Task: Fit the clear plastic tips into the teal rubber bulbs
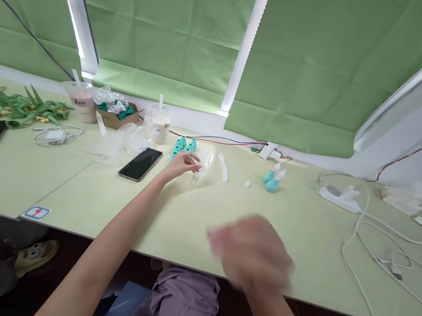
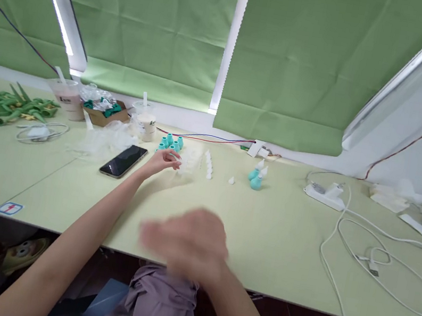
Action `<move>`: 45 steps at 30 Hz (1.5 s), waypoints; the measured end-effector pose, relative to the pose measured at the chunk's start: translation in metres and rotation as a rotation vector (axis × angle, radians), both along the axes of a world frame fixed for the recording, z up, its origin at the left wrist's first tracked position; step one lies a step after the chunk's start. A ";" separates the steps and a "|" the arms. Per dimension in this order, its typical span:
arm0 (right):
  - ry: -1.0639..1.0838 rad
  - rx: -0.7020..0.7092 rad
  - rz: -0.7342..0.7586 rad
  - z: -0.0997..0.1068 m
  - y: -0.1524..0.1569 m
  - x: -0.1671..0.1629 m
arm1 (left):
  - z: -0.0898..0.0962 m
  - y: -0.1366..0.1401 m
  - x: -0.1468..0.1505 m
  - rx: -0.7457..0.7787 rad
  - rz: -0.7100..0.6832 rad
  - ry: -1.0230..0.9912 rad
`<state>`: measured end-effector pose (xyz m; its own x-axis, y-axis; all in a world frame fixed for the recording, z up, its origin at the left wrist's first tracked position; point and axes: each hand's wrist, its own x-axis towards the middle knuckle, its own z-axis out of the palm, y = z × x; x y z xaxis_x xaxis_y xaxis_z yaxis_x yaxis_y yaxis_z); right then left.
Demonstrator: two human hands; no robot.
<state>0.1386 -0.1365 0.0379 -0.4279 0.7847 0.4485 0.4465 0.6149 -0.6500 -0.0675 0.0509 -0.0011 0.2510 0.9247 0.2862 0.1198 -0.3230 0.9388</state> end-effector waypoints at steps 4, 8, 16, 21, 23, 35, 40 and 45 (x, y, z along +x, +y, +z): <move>-0.022 0.158 -0.304 0.001 0.100 -0.028 | -0.003 0.001 -0.001 0.035 0.004 -0.004; -0.302 0.180 -0.523 -0.034 0.160 -0.025 | -0.003 0.000 0.000 0.030 0.014 -0.001; -0.517 0.234 -0.519 -0.078 0.174 -0.020 | -0.009 0.004 0.002 0.055 -0.002 0.042; -0.515 0.271 -0.510 -0.082 0.180 -0.018 | -0.008 0.000 0.005 0.060 0.019 0.087; -0.507 0.287 -0.519 -0.084 0.181 -0.019 | -0.007 -0.003 0.007 0.073 0.035 0.116; 0.170 0.057 -0.499 -0.054 0.177 -0.002 | -0.003 -0.011 0.018 0.132 0.013 0.235; 0.274 -0.097 -0.262 -0.049 0.172 0.007 | -0.002 -0.016 0.025 0.179 -0.013 0.284; 0.289 -0.105 -0.211 -0.049 0.168 0.009 | -0.003 -0.019 0.028 0.209 -0.003 0.307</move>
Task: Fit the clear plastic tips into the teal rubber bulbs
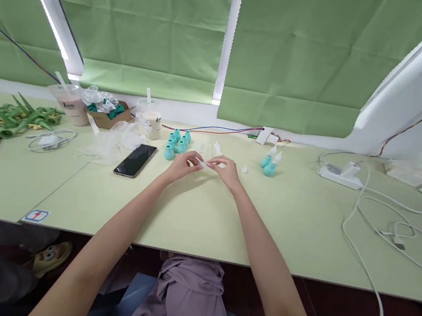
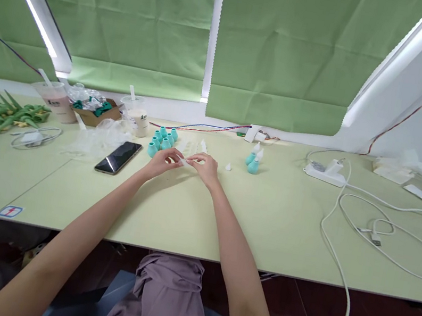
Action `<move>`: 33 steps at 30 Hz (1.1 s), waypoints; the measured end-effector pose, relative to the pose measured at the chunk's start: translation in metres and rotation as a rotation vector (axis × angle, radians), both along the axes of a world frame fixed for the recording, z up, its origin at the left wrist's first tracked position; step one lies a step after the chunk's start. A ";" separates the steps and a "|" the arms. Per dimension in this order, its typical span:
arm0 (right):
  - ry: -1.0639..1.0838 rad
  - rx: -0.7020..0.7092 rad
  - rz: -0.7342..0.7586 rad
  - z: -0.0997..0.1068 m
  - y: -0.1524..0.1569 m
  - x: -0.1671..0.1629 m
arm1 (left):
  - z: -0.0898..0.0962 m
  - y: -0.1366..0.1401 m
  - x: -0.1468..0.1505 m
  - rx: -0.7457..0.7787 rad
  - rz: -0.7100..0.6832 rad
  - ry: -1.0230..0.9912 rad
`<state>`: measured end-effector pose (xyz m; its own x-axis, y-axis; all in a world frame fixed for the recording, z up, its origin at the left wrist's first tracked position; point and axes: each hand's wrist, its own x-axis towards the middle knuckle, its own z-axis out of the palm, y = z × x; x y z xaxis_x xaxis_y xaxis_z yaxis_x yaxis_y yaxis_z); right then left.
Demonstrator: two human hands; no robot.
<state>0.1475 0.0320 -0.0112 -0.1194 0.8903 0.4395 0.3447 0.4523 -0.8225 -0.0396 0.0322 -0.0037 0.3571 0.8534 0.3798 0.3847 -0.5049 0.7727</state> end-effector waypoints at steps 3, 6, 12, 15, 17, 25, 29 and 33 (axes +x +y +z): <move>-0.024 0.044 0.007 0.000 -0.001 -0.001 | 0.000 -0.001 0.001 0.008 -0.006 0.002; -0.076 0.078 -0.016 0.000 0.000 -0.001 | 0.000 -0.002 0.001 0.010 0.000 0.004; -0.130 0.101 -0.054 0.004 0.000 0.004 | 0.001 -0.002 0.002 0.010 0.014 0.000; -0.166 0.094 -0.069 0.005 -0.001 0.005 | 0.000 -0.001 0.003 0.007 0.009 0.003; -0.156 0.084 -0.066 0.003 -0.002 0.004 | -0.001 -0.001 0.003 0.009 0.003 0.008; 0.134 -0.157 0.108 0.003 -0.004 0.002 | 0.001 -0.006 0.007 0.011 0.005 -0.044; 0.306 -0.303 0.202 0.007 -0.008 0.002 | 0.002 -0.009 0.011 -0.051 -0.009 -0.111; 0.391 -0.383 0.237 0.011 -0.012 0.001 | -0.002 -0.007 0.013 -0.090 0.004 -0.144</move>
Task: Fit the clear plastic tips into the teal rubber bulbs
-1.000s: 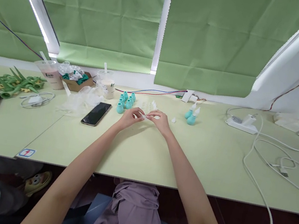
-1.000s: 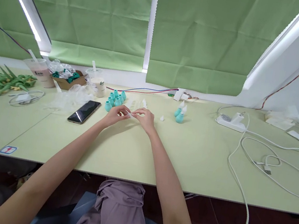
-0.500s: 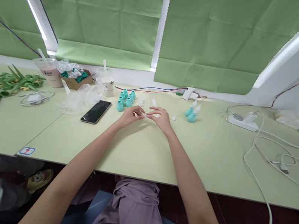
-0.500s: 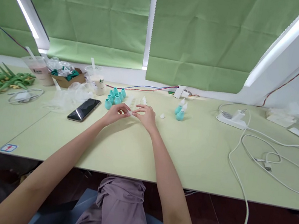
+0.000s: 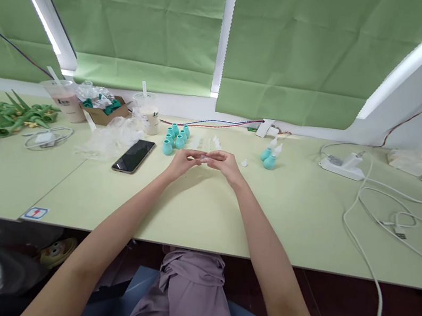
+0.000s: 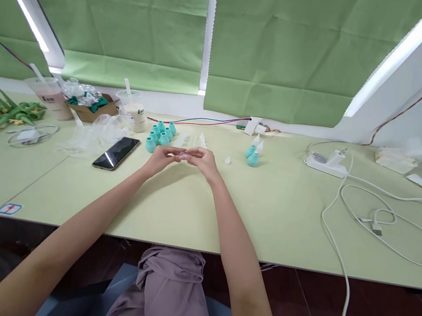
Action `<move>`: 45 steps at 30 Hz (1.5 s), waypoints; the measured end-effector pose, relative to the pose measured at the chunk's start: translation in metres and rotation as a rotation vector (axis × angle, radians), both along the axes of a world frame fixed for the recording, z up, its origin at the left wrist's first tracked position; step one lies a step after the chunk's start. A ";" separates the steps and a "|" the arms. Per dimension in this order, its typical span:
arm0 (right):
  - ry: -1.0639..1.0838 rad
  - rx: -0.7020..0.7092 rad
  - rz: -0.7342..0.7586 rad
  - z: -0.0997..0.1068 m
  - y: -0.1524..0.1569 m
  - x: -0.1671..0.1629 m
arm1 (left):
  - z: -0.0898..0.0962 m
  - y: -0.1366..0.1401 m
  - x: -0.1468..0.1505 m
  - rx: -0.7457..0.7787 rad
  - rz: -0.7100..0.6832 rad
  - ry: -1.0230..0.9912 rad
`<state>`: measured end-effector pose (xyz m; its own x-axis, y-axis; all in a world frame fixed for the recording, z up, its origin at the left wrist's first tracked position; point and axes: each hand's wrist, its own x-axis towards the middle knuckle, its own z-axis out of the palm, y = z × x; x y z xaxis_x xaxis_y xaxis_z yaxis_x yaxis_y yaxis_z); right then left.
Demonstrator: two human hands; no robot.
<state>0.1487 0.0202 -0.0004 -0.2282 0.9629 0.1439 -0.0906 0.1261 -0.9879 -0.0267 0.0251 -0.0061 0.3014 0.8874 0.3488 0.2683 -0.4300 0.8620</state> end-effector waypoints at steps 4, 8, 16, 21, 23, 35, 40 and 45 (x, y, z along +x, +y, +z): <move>0.015 0.018 -0.033 0.000 -0.002 0.000 | -0.006 0.005 -0.001 -0.036 -0.009 -0.032; 0.020 0.024 -0.054 -0.001 -0.001 0.000 | -0.008 0.008 -0.002 -0.061 -0.067 -0.055; 0.085 0.009 0.023 -0.008 0.004 -0.001 | -0.006 0.011 -0.004 -0.131 -0.091 -0.132; 0.049 0.041 -0.007 -0.010 0.003 -0.003 | -0.010 0.012 -0.003 -0.131 -0.062 -0.112; 0.037 0.045 -0.018 -0.010 0.002 -0.004 | -0.011 0.012 -0.002 -0.111 -0.022 -0.087; 0.067 0.023 -0.131 -0.009 0.001 -0.011 | 0.000 0.002 0.003 -0.066 0.022 -0.090; 0.138 0.000 -0.102 -0.009 0.001 -0.013 | 0.000 0.001 0.005 -0.081 0.055 -0.151; 0.152 0.023 -0.060 -0.010 0.000 -0.013 | 0.001 0.000 0.006 -0.042 0.071 -0.123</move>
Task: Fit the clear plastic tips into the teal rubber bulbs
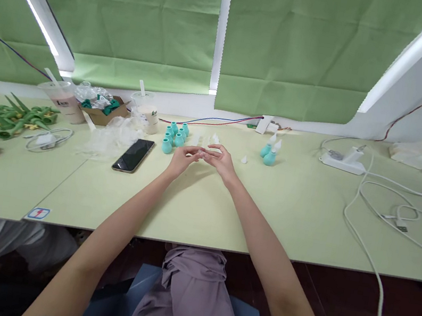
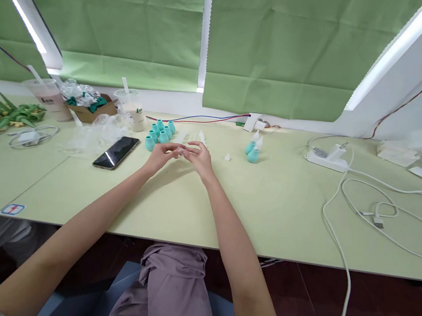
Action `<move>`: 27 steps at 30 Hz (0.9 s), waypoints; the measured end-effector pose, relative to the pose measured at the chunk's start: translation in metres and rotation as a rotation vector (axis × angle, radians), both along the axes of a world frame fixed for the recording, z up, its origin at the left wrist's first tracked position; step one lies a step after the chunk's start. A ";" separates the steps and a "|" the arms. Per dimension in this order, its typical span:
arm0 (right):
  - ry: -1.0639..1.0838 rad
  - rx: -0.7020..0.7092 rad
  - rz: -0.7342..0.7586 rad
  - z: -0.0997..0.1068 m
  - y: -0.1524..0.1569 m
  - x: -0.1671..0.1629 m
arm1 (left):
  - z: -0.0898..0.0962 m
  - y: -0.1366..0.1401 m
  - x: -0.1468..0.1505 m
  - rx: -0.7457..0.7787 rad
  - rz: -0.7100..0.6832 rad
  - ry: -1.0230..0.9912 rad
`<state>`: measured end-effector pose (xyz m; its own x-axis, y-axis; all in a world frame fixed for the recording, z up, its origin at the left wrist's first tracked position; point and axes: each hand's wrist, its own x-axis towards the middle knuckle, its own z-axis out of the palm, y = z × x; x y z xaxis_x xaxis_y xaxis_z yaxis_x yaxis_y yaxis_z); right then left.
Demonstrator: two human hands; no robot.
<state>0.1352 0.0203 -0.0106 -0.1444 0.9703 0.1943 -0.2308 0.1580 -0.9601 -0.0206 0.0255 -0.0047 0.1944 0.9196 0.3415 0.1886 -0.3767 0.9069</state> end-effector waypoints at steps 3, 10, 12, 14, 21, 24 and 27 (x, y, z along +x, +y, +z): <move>0.001 0.025 0.060 0.000 -0.001 0.001 | 0.001 0.000 0.000 0.036 0.018 0.018; -0.033 0.005 0.065 0.002 -0.001 0.001 | -0.001 0.005 -0.003 0.059 0.057 0.008; -0.054 -0.039 0.070 0.002 -0.003 0.001 | -0.002 0.005 -0.003 0.032 0.073 -0.035; -0.075 -0.066 0.072 0.003 -0.005 0.000 | -0.002 0.005 -0.002 0.007 0.049 -0.093; -0.323 0.051 0.026 0.006 -0.001 0.004 | -0.003 0.006 -0.004 -0.007 -0.016 -0.176; -0.667 0.216 -0.423 0.005 0.006 0.026 | -0.004 0.007 -0.007 -0.014 -0.039 -0.206; -0.954 0.291 -0.778 -0.004 0.014 0.056 | -0.003 0.007 -0.010 -0.078 -0.113 -0.169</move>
